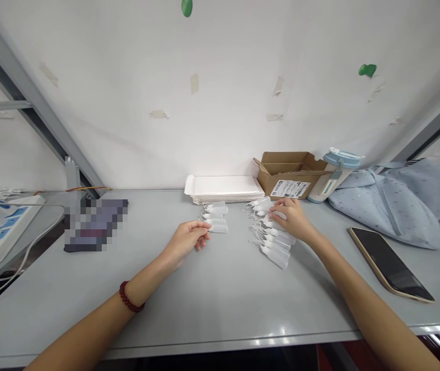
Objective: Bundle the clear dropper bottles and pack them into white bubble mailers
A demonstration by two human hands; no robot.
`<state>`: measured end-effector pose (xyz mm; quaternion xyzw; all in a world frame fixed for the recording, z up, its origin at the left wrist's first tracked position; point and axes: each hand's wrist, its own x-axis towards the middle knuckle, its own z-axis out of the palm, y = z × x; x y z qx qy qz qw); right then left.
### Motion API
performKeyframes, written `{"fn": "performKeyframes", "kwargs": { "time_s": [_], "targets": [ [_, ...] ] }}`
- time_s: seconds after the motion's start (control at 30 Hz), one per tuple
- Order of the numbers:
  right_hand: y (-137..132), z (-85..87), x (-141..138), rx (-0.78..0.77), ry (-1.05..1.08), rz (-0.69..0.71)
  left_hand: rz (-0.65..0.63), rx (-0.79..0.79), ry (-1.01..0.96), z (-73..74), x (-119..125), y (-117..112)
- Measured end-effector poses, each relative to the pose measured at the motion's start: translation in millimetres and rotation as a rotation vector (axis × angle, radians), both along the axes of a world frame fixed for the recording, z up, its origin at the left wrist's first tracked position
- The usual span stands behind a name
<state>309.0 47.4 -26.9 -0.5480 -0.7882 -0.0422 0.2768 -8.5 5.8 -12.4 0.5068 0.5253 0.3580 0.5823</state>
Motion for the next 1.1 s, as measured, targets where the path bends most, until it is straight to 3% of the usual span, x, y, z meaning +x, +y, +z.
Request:
{"fn": "performKeyframes", "kwargs": {
  "time_s": [0.17, 0.43, 0.63, 0.77, 1.1],
  "targets": [
    [0, 4.3, -4, 0.073, 0.034, 0.024, 0.003, 0.003, 0.02, 1.9, 1, -1],
    [-18, 31.4, -22, 0.183, 0.272, 0.028, -0.004, 0.017, 0.037, 0.4, 1, -1],
    [-36, 38.5, -47, -0.079, 0.71, 0.137, -0.023, 0.077, 0.077, 1.5, 6, -6],
    [-50, 40.6, -69, -0.28, 0.869, 0.248, -0.074, 0.125, 0.072, 6.1, 11, -13],
    [-76, 38.0, -97, -0.828, 0.823, 0.386, -0.252, 0.238, 0.021, 14.4, 18, -31]
  ]
}}
